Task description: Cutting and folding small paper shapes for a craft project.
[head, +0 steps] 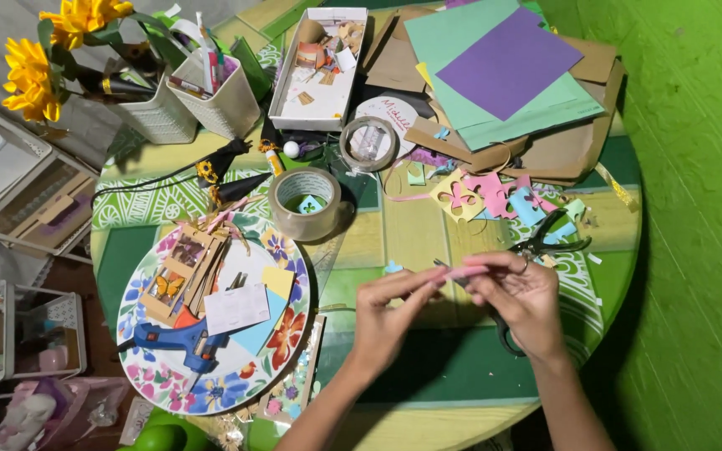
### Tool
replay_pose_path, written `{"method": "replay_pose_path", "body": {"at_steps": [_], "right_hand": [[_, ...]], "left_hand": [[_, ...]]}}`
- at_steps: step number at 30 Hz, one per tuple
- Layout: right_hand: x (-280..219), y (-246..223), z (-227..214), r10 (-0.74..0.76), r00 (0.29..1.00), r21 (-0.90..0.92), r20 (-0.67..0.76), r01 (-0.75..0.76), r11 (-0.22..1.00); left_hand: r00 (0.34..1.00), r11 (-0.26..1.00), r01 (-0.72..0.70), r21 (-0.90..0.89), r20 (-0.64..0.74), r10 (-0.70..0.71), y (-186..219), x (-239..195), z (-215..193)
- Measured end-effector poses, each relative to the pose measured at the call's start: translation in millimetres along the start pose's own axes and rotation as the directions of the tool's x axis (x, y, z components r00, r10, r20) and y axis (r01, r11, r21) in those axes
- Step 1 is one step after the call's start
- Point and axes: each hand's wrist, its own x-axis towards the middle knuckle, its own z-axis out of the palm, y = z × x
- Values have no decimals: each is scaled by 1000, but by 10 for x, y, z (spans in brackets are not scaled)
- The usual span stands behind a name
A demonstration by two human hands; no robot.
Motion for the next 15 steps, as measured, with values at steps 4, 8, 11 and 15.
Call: {"method": "replay_pose_path", "body": {"at_steps": [4, 8, 11, 15], "right_hand": [[-53, 287, -167, -117, 974, 105, 196, 98, 990], [-91, 480, -176, -165, 977, 65, 134, 157, 985], [-103, 461, -101, -151, 986, 8, 73, 150, 989], [-113, 392, 28, -133, 991, 73, -31, 135, 988]], "left_hand": [[981, 988, -155, 1, 119, 154, -86, -66, -101], [997, 997, -68, -19, 45, 69, -83, -32, -136], [998, 998, -66, -20, -12, 66, -59, -12, -111], [993, 999, -36, -29, -116, 33, -95, -29, -45]]}}
